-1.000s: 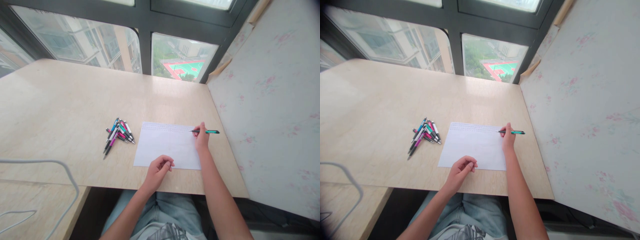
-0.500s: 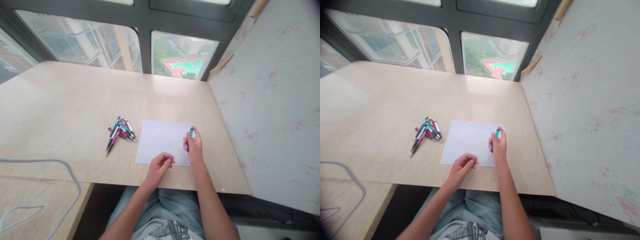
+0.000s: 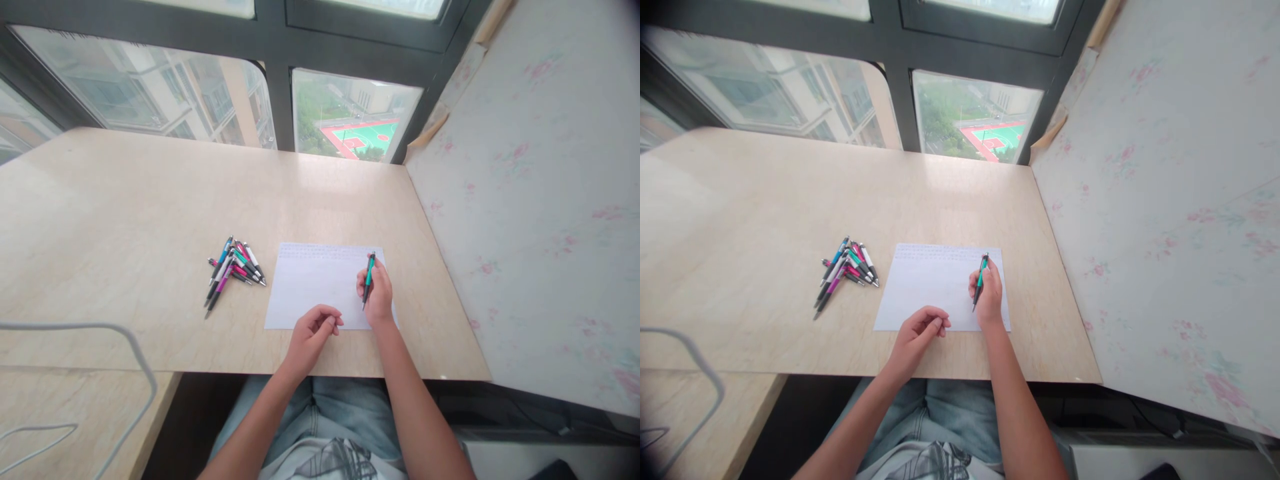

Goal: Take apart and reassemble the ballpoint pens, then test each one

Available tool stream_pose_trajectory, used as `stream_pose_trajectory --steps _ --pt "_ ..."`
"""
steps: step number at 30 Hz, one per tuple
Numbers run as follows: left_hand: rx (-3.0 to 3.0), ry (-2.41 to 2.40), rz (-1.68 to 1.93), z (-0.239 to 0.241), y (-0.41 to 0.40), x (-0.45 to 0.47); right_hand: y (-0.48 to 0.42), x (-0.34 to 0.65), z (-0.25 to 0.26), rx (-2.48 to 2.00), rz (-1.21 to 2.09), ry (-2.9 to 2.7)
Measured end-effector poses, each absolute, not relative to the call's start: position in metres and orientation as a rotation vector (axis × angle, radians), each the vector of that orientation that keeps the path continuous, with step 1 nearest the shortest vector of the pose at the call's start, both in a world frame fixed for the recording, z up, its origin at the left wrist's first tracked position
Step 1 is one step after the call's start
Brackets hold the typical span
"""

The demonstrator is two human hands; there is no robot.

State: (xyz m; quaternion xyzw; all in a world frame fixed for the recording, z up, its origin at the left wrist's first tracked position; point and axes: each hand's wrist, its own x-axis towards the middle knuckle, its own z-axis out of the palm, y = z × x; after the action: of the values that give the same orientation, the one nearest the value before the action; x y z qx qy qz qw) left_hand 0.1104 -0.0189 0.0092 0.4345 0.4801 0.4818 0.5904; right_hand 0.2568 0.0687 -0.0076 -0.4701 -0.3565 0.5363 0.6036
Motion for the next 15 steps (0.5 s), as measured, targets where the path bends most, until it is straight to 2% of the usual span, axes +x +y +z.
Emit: stream_pose_trajectory --steps 8,15 --pt "1.008 1.109 1.122 0.007 -0.019 0.109 0.065 0.305 0.002 -1.408 1.105 -1.15" --pt "1.002 1.083 1.13 0.005 -0.019 0.108 0.062 0.38 0.003 -1.907 0.417 -1.578"
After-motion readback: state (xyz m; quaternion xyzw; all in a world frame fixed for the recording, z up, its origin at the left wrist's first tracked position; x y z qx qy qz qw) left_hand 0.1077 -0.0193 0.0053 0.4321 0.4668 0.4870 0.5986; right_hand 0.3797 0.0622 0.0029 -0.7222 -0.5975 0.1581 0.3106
